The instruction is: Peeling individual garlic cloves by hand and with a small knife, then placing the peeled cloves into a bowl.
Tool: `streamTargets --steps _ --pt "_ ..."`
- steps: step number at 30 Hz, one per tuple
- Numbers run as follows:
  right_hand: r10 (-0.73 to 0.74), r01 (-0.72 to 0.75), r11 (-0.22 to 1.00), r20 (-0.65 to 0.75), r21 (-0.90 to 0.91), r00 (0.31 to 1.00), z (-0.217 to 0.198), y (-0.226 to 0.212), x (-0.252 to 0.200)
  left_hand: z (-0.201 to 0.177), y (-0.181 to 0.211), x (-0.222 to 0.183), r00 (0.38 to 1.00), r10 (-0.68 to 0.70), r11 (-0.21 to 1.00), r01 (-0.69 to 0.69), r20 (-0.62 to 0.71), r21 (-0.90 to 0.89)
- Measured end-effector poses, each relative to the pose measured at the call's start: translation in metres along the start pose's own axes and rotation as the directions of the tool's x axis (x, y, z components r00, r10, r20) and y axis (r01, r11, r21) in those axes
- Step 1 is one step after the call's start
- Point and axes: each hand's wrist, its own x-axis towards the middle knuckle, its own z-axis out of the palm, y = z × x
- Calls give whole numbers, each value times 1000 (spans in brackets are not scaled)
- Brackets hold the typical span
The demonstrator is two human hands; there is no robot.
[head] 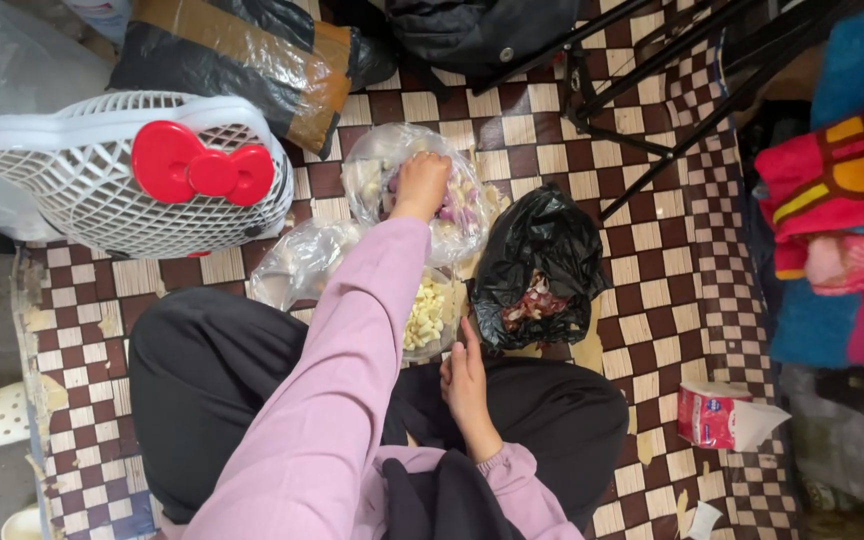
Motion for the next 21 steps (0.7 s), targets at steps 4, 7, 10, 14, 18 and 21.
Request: streamTargets --steps 4,7,10,14,18,21 --pt "8 -9 999 -3 -43 1000 0 3 -3 -9 -1 -12 995 -67 992 75 75 -99" --pt "6 -6 1000 10 -27 1000 0 2 -3 -45 -1 -9 999 -14 999 15 38 -41" --pt "0 0 1000 -1 -22 1000 0 7 -3 4 -11 -10 1000 4 1000 -4 -6 -26" --pt "0 0 1000 -6 -10 1000 -4 1 -4 -27 -6 -10 962 -200 946 239 185 -220" --pt "-23 24 999 -5 48 1000 -4 10 1 -52 3 -25 728 -560 470 673 395 -571" --pt "-42 42 996 8 83 999 -3 4 1 -121 22 -46 611 -536 62 717 583 -694"
